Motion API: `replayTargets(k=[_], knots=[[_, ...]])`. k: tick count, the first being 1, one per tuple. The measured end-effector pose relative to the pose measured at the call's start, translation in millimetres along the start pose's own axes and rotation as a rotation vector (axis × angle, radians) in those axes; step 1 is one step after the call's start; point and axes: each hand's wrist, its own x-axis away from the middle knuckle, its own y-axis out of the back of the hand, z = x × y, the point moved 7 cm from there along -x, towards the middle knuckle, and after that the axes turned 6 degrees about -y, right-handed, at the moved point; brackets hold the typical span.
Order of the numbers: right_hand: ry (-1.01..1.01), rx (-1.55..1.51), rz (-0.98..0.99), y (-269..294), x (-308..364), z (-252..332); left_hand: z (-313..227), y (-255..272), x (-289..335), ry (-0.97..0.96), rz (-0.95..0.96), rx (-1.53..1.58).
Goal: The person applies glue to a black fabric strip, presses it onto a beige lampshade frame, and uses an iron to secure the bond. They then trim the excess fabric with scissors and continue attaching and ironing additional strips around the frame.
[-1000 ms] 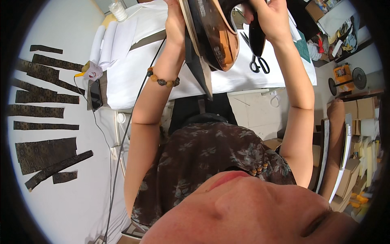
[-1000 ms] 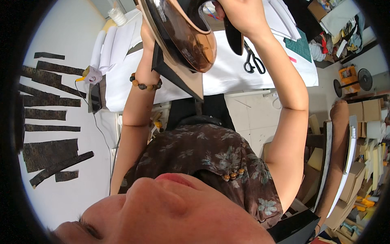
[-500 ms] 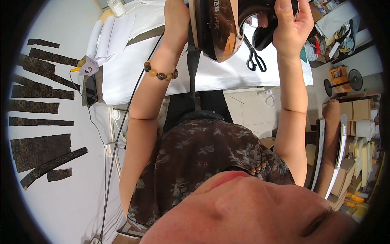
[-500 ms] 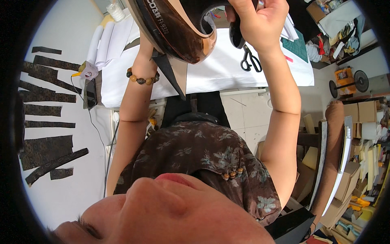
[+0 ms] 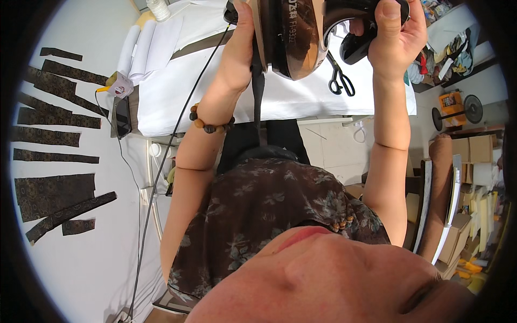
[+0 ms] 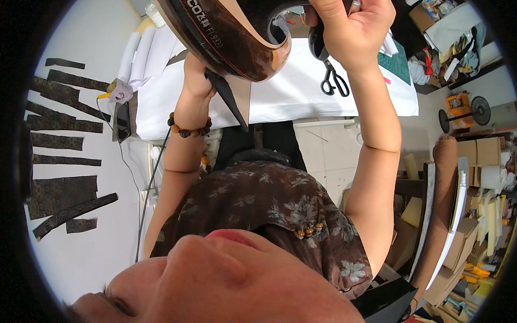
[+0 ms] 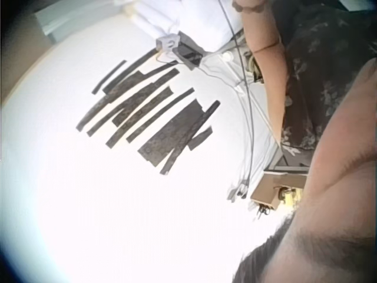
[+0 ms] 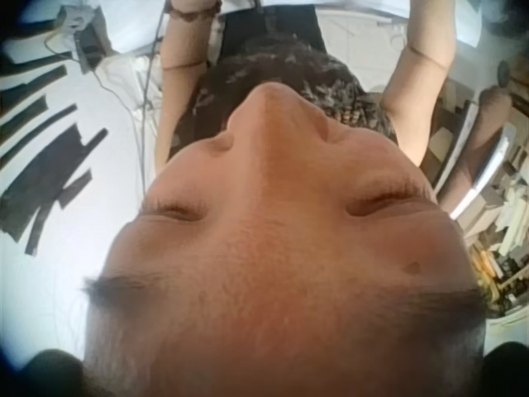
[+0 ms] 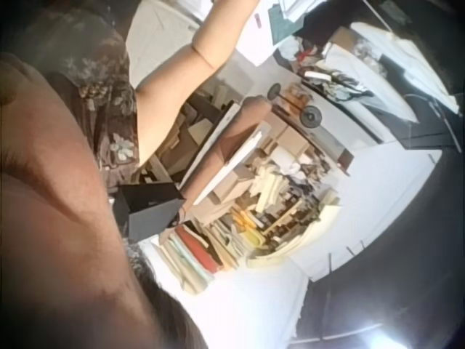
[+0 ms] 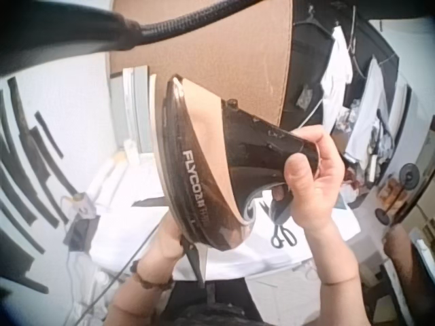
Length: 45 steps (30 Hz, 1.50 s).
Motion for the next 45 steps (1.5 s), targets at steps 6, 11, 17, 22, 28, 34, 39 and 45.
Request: replayTargets(k=[6, 11, 17, 22, 28, 34, 39, 45], knots=[[0.087, 0.040, 0.110, 3.7, -10.5, 4.4, 7.2, 0.5, -6.9, 0.179, 0.020, -0.052], [0.031, 0.065, 0.051, 4.6, -12.7, 0.4, 5.6, -6.9, -7.0, 0.233, -0.045, 0.100], [0.126, 0.078, 0.069, 0.3, -7.5, 6.6, 5.2, -4.6, -4.0, 0.180, 0.001, -0.002], [0.106, 0.146, 0.020, 6.8, 0.3, 4.8, -1.7, -2.7, -6.6, 0.024, 0.120, -0.313], [0.087, 0.144, -0.011, 7.3, 8.5, -10.2, -5.5, 5.8, -7.0, -0.094, 0.153, -0.520], [-0.005, 0.139, 0.076, 11.6, 11.1, -48.6, -22.3, -23.3, -11.9, 0.050, 0.002, -0.424], [-0.345, 0.012, 0.005, 23.9, 6.4, -93.9, -39.8, -51.5, -52.2, 0.039, -0.099, 0.171], [-0.426, -0.019, -0.065, 24.9, -45.1, -90.9, 6.8, -48.4, -112.7, 0.094, 0.004, 0.090]])
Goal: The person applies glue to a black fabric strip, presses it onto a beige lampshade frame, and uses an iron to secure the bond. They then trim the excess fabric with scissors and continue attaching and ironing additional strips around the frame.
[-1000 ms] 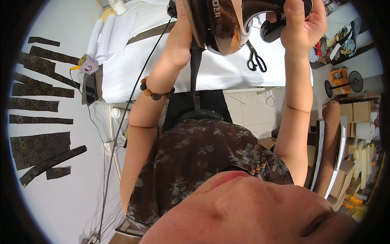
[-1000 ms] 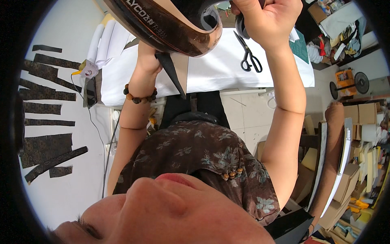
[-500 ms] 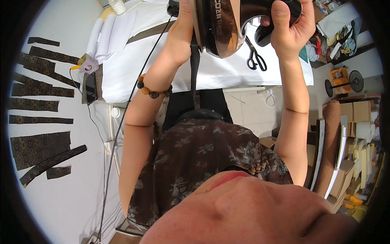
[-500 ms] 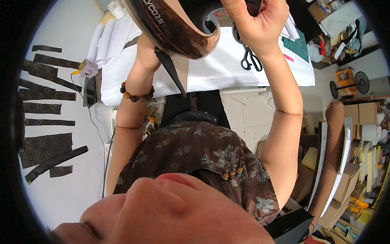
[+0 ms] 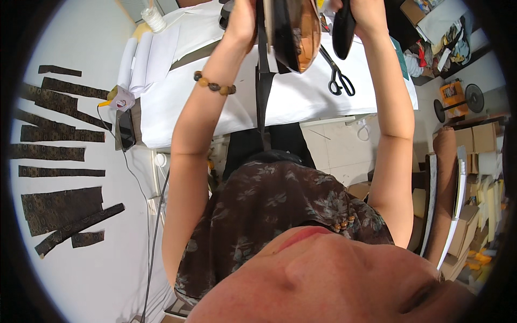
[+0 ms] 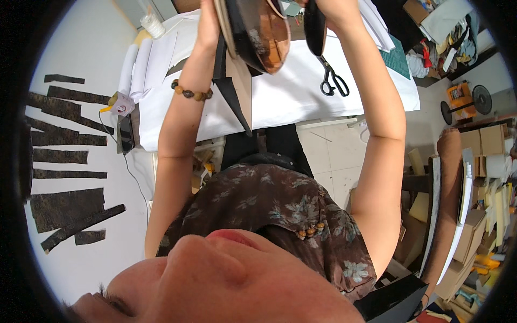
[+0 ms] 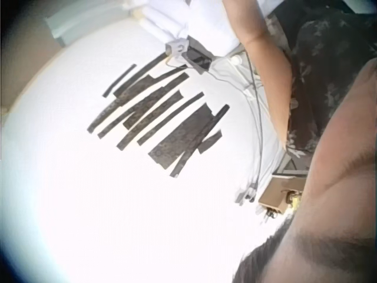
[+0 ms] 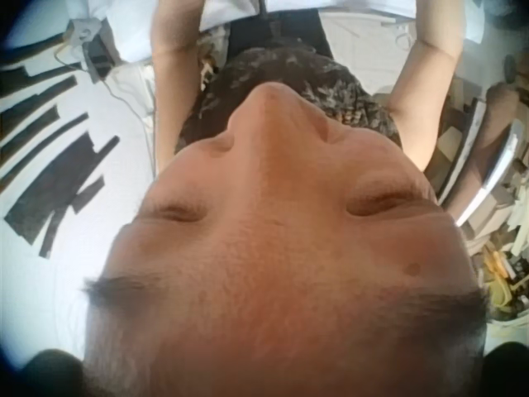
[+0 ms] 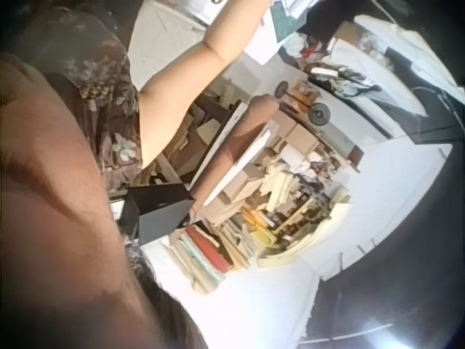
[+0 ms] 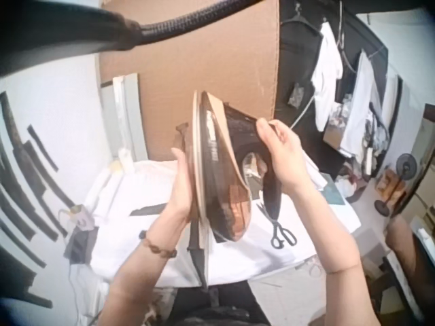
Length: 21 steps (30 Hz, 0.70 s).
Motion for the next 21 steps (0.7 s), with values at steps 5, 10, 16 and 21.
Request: replayTargets(k=[5, 10, 16, 21], knots=[[-0.244, 0.088, -0.001, -9.4, -7.2, -43.3, 9.7, 20.4, -2.6, 0.059, 0.174, -0.022], [-0.452, 0.084, 0.043, 13.0, 4.5, -110.3, 1.3, -11.8, 1.4, -0.137, 0.248, -0.063], [-0.582, -0.035, -0.039, 15.6, 7.4, -110.1, 13.2, 30.0, 0.8, -0.066, -0.121, -0.108], [-0.483, -0.043, 0.116, 29.4, -42.4, -105.2, 15.9, -4.5, 3.6, 0.041, 0.059, 0.076]])
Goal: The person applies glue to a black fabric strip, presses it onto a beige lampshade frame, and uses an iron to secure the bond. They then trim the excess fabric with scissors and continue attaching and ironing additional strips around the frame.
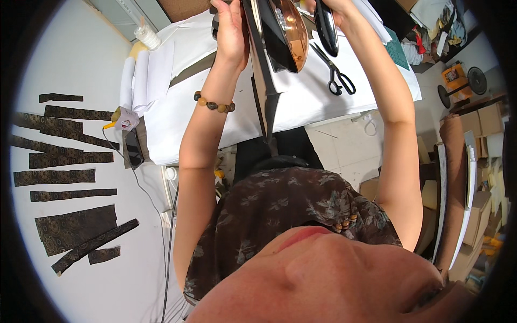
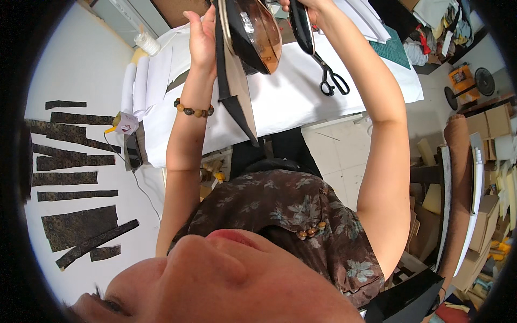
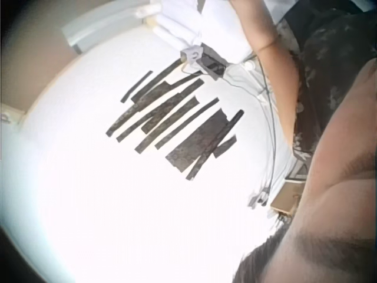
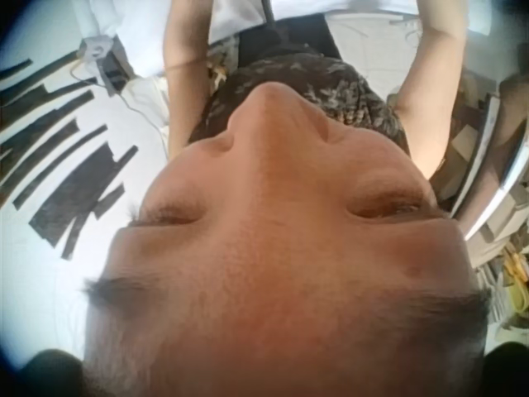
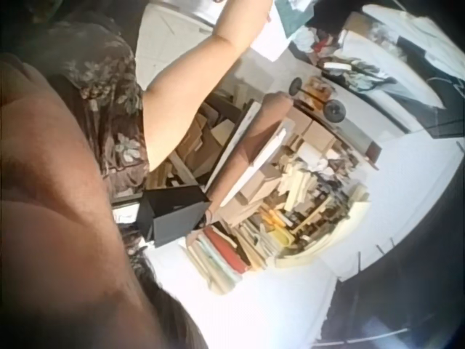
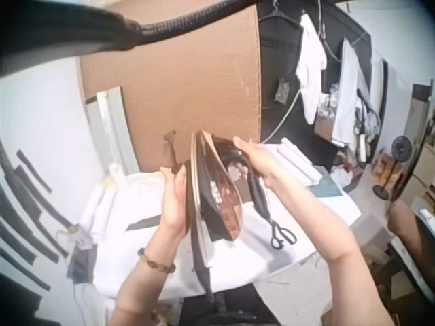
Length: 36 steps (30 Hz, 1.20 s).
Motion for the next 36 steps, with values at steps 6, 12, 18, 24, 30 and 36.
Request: replayTargets(k=[6, 12, 18, 24, 30, 36], knots=[[-0.123, -0.003, 0.086, -22.8, -11.9, -33.3, 15.0, 24.0, -6.4, 0.033, 0.071, 0.193], [-0.029, -0.014, -0.003, -31.7, 42.0, -46.6, -19.1, 22.2, 42.3, -0.108, 0.056, 0.110], [0.403, 0.049, -0.214, 0.7, 163.5, -27.0, -74.7, -2.1, 89.8, -0.536, -0.040, -0.538], [0.749, 0.186, -0.393, -13.2, 259.2, -14.7, -86.0, -20.9, 78.7, -0.828, -0.031, -0.832], [0.935, 0.321, -0.281, -23.0, 288.9, -15.8, -76.2, -38.2, 63.3, -0.803, 0.053, -0.932], [0.740, 0.073, -0.090, -24.1, 236.8, -2.6, -58.3, -62.9, 47.8, -0.770, 0.196, -0.812]])
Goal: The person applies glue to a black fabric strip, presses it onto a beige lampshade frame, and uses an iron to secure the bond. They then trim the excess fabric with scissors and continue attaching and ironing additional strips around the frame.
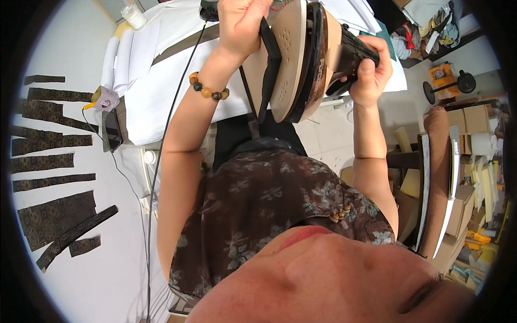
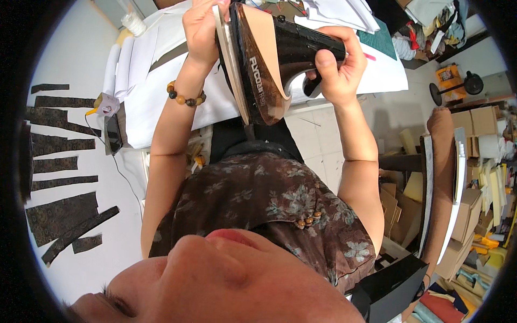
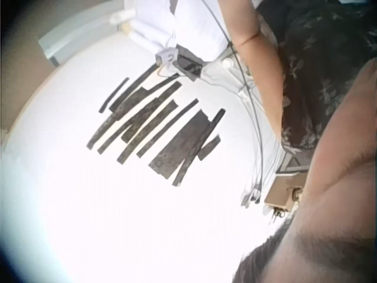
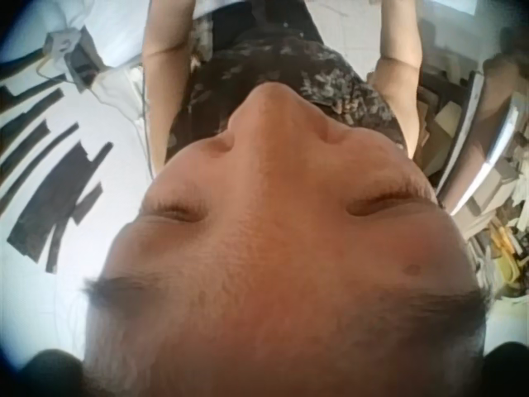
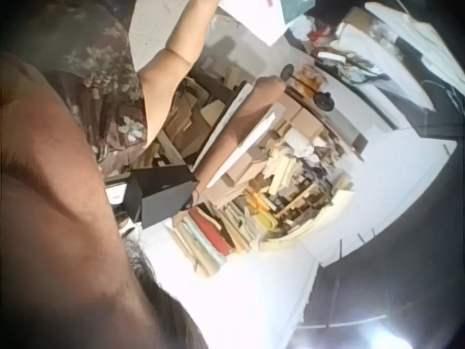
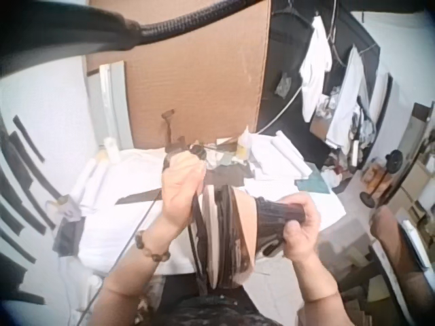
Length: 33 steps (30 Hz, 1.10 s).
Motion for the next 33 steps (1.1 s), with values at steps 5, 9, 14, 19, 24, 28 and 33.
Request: replayTargets(k=[5, 9, 14, 19, 24, 28, 33], knots=[[-0.128, -0.022, 0.005, 2.8, -12.1, -20.2, -5.8, -5.8, -8.1, -0.101, 0.068, -0.018], [-0.204, 0.027, -0.008, 1.6, -12.2, -29.1, -4.1, -2.6, -3.7, 0.036, -0.024, -0.133], [-0.378, -0.130, 0.030, -4.8, 1.2, -50.6, 14.9, -3.2, 10.3, 0.365, -0.111, 0.415], [-0.207, -0.129, -0.018, 11.1, -5.2, -25.7, 40.6, 7.3, 17.8, 0.267, 0.025, 0.352], [-0.151, 0.017, -0.001, -0.1, -21.5, -2.6, 22.2, -2.2, 20.5, 0.350, -0.212, 0.578], [-0.202, -0.003, -0.071, -4.4, -22.4, -18.6, 26.3, -17.8, 16.3, 0.509, -0.178, 0.775], [-0.288, 0.022, -0.091, -1.1, -31.5, -30.8, 74.9, 30.6, 3.4, 0.314, -0.277, 0.396]])
